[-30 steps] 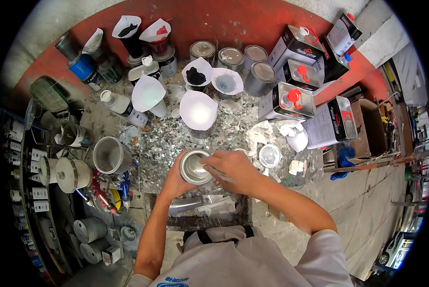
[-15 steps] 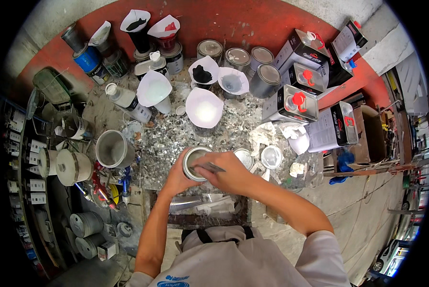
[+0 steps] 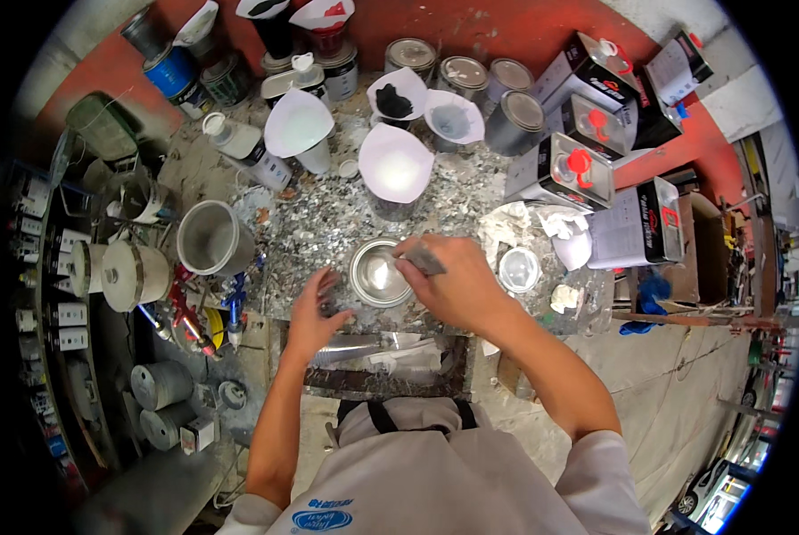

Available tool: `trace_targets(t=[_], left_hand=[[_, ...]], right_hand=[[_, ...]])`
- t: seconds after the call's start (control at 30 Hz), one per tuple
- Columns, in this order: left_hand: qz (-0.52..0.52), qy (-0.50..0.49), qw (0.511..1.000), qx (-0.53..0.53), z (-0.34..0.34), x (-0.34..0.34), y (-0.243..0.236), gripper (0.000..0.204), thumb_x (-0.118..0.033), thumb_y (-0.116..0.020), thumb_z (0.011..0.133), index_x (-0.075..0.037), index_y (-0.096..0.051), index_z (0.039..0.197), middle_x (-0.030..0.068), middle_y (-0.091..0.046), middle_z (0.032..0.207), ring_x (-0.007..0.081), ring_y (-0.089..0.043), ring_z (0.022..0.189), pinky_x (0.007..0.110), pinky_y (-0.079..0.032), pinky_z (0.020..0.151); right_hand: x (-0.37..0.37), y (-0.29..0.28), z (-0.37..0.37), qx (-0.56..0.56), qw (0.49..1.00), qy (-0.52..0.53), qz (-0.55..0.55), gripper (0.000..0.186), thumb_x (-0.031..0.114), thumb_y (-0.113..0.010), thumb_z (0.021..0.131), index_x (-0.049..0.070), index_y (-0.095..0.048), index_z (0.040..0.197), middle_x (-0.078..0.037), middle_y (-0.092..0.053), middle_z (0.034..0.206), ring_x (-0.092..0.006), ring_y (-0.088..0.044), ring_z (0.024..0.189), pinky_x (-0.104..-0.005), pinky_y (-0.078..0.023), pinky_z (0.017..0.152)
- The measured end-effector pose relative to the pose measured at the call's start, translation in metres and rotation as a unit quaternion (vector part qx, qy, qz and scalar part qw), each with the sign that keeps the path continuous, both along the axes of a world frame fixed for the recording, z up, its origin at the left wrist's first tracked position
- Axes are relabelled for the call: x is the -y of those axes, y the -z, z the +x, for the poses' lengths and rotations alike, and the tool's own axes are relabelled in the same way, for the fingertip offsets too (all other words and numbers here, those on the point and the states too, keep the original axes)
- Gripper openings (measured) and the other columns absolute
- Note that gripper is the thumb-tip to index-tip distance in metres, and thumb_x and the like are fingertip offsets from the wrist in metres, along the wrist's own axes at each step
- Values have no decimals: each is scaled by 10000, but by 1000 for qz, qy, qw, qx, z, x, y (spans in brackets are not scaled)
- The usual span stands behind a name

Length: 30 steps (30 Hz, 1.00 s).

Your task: The person opens a paint can and stirs the contents with a metal stick. They then pour a liquid from a rectangular tin into a clear measuring cup, stir the mixture, and pour it back into the paint can. The person repeats the pouring and stirring steps with the tin and cup.

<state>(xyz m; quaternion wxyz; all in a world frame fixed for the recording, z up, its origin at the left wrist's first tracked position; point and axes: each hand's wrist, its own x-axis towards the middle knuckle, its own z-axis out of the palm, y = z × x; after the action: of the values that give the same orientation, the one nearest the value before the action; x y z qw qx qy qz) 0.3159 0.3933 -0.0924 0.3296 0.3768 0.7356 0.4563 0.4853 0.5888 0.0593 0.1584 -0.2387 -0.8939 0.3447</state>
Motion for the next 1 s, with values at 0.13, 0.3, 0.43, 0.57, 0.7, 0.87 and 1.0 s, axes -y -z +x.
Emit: trace_targets(t=[0.13, 0.3, 0.43, 0.57, 0.7, 0.87, 1.0], left_hand=[[-147, -65, 987, -20, -13, 120, 90, 337, -105, -692, 846, -40, -638, 1173, 208, -707, 983, 370, -699, 893, 393, -571, 737], [-363, -106, 916, -131, 16, 171, 145, 195, -61, -595, 847, -26, -693, 1013, 242, -697, 935, 437, -679, 877, 480, -554, 761], [-443, -83, 877, -166, 27, 157, 174, 208, -89, -601, 847, -44, -723, 1010, 251, -697, 928, 444, -674, 879, 510, -547, 782], [-320, -146, 921, -168, 28, 146, 161, 198, -145, -608, 864, -46, -742, 972, 239, -703, 874, 424, -685, 857, 494, -557, 758], [-330, -111, 933, -89, 30, 148, 140, 240, -171, -647, 787, -22, -739, 952, 219, -712, 836, 398, -699, 788, 468, -561, 760], [-306, -123, 937, -117, 44, 153, 134, 233, -155, -654, 748, 18, -721, 889, 202, -713, 767, 367, -703, 699, 438, -567, 718], [-183, -196, 934, -236, 53, 163, 127, 169, -144, -616, 828, -12, -650, 928, 185, -674, 886, 382, -653, 850, 483, -513, 765]], right_hand=[[5, 0, -2, 19, 990, 46, -131, 166, 203, -670, 919, 65, -705, 1003, -124, -696, 839, -301, -662, 703, -356, -524, 673], [2, 10, -1, 11, 987, 86, -136, 199, 231, -641, 948, 69, -697, 1047, -92, -682, 791, -209, -649, 669, -331, -504, 638], [5, 5, -2, 52, 977, 108, -177, 230, 246, -635, 948, 73, -686, 1090, -91, -686, 808, -214, -655, 693, -339, -506, 651], [3, 7, 5, 62, 984, 85, -141, 274, 270, -662, 916, 78, -678, 1112, -120, -708, 967, -258, -682, 861, -353, -527, 774], [-5, 19, 10, 38, 993, 45, -99, 268, 258, -679, 896, 66, -694, 1082, -117, -711, 990, -263, -685, 885, -347, -530, 795], [-4, 23, 14, 37, 973, 127, -187, 239, 269, -688, 900, 75, -719, 1036, -93, -722, 955, -281, -687, 832, -360, -533, 768], [-4, 33, 19, -28, 996, 79, -38, 241, 279, -677, 903, 82, -718, 1035, -137, -721, 877, -306, -696, 808, -394, -536, 746]])
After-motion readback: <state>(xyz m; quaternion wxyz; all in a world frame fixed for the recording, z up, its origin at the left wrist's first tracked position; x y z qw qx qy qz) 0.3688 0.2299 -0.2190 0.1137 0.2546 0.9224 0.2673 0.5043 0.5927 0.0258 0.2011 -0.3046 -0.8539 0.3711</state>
